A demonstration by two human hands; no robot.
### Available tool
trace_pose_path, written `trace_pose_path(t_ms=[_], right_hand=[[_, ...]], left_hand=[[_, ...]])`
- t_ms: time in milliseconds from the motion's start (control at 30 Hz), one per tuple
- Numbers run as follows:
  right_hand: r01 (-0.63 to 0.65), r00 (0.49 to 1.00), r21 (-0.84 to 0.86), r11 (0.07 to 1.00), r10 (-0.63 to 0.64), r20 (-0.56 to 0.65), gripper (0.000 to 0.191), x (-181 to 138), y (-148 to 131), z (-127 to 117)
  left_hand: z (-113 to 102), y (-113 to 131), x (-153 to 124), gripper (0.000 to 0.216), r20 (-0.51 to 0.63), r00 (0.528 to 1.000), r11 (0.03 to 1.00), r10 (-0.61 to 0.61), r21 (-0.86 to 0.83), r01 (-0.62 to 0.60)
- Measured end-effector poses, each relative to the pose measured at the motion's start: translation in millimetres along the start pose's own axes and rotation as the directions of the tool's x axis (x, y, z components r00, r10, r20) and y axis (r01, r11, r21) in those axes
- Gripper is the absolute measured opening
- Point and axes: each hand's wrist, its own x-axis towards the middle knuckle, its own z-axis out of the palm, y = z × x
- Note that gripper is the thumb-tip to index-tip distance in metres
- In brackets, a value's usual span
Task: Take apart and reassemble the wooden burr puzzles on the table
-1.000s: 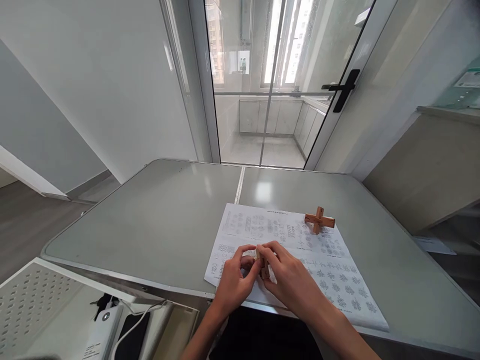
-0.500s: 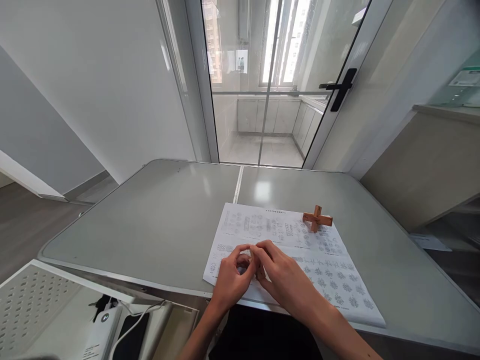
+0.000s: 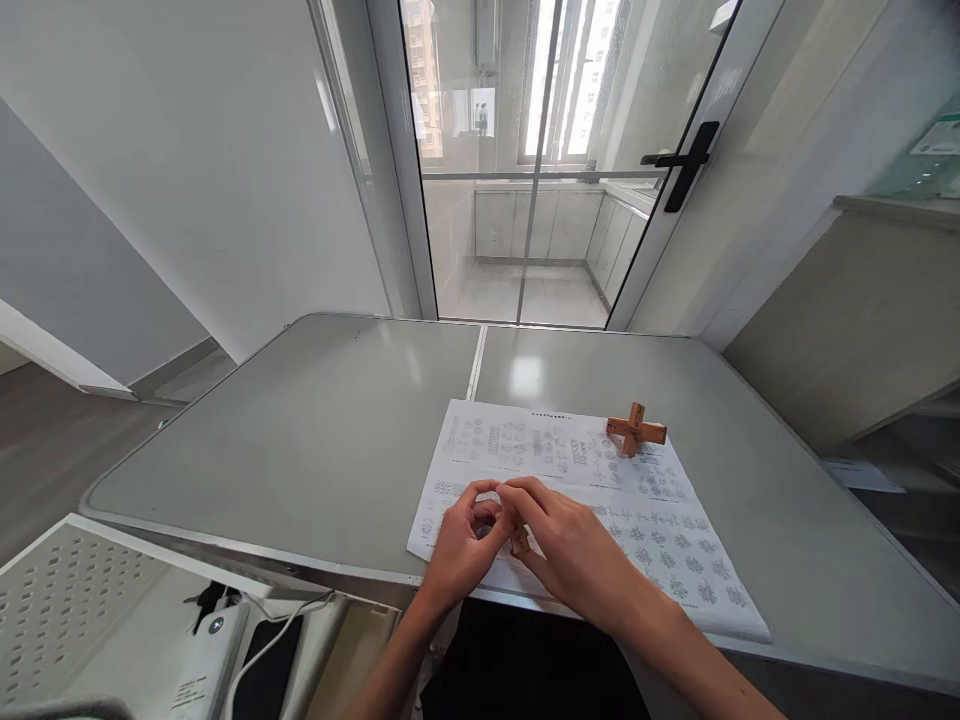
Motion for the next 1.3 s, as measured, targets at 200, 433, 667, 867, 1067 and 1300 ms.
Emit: trace_pose_path(t_ms=[200, 433, 667, 867, 1067, 1300], right_hand=[[-0.009, 1.0, -0.105, 0.994, 0.008, -0.009, 0.05, -0.5, -1.2, 6.7], [-0.03, 0.998, -0.062, 0.998, 0.026, -0.055, 0.055, -3.3, 5.4, 7.2], [0.005, 0.995, 0.071, 0.997, 0.003, -0.099, 0.064, -7.7, 7.4, 5.3], [-0.042, 0.997, 0.044, 0.998, 0.045, -0.058, 0.057, -6.3, 1.0, 5.7], [-0.071, 0.997, 0.01, 0.997, 0.071, -0.036, 0.058, -4.6, -1.7, 7.8], [-0.078, 0.992, 0.061, 0.995, 0.084, -0.09, 0.076, -17.2, 10.1, 7.6]], left_hand=[[2.9, 4.5, -2.4, 0.041, -0.037, 0.999, 0.994, 0.012, 0.11, -0.008], [3.3, 8.9, -4.7, 0.044, -0.015, 1.0, 1.0, 0.021, 0.023, -0.021], [-2.3, 7.0, -2.4, 0.052, 0.047, 0.998, 0.993, -0.028, -0.116, 0.033], [-2.2, 6.9, -1.5, 0.051, 0.048, 0.999, 0.997, -0.026, -0.076, 0.029], [0.2, 6.7, -1.1, 0.049, 0.025, 1.0, 0.999, -0.016, -0.031, 0.017], [0.8, 9.2, -3.2, 0.051, 0.018, 1.0, 0.995, -0.013, -0.099, 0.015]])
